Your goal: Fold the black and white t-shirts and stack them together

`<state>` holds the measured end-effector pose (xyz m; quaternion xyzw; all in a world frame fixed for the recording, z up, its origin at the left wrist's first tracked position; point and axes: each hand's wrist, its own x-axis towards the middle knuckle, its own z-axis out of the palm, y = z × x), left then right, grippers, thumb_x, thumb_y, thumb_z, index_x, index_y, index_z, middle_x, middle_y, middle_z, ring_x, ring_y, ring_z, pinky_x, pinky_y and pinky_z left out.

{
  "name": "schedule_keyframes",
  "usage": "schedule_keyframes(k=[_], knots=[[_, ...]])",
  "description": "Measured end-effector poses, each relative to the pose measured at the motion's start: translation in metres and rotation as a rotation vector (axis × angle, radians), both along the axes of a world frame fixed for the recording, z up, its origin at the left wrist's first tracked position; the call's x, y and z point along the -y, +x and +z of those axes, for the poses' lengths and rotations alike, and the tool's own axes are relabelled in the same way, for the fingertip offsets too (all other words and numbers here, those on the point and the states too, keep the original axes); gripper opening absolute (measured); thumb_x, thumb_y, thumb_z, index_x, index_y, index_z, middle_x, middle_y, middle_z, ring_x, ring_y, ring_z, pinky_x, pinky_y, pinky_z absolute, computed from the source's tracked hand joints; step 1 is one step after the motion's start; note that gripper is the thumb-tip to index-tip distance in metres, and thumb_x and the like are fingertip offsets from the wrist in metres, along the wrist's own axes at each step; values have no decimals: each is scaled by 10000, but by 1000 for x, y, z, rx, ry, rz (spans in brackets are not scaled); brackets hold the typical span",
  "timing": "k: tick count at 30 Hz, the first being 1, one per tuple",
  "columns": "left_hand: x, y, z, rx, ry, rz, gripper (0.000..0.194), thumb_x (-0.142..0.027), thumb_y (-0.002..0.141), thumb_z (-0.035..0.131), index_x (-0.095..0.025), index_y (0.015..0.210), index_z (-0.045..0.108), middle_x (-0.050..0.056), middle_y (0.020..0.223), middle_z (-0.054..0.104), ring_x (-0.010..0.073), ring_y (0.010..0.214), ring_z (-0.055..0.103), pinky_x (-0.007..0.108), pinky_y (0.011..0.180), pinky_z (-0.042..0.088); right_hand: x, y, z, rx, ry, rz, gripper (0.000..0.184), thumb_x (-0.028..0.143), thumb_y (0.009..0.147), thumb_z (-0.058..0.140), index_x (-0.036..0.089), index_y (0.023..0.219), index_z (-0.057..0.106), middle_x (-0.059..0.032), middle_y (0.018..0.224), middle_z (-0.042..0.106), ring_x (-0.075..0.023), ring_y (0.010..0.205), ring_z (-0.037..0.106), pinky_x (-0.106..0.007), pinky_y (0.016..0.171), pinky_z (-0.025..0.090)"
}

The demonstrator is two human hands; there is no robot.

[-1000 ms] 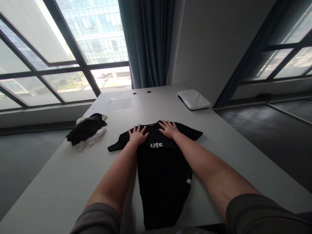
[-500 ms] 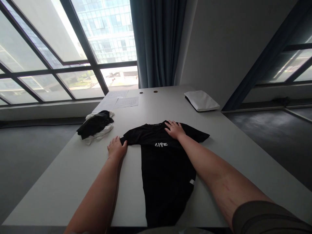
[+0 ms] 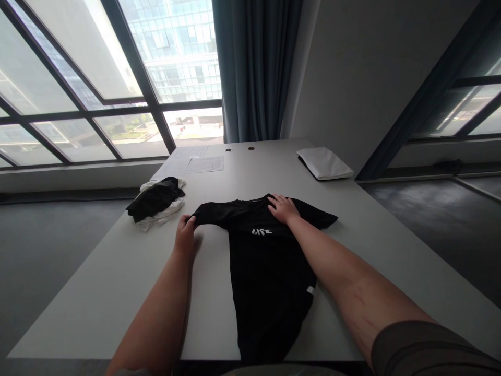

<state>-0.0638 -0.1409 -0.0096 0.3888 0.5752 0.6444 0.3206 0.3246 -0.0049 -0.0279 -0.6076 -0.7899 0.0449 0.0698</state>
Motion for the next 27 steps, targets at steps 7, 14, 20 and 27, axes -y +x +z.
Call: schedule_keyframes(k=[7,14,20,27], knots=[[-2,1,3,429,38,-64,400,-259,638,720,-257,908,426,-48,828,618,125,748,653,282,762,578,2,0,-1,-12,48,-3,548,470,1068,410,279,1578,468,-32,1655,353,-273,1510,311,-478,1256,221],[-2,-1,4,364,1,13,449,-369,715,756,-280,1081,511,1,1037,675,130,838,675,223,699,528,1,1,-2,-16,78,-1,545,458,1059,418,259,1559,498,-44,1634,391,-270,1491,340,-453,1246,240],[5,-3,12,299,-105,-109,633,-654,732,746,-261,1196,572,-22,832,641,137,684,642,235,616,490,1,1,-3,-13,96,4,539,445,1057,415,244,1547,515,-58,1618,414,-265,1474,361,-434,1233,260],[10,1,10,-627,-208,-232,253,-491,774,753,-251,852,732,-14,665,642,154,618,566,266,647,462,0,2,-5,-9,115,2,535,436,1051,421,240,1537,530,-60,1600,440,-261,1457,382,-415,1222,279]])
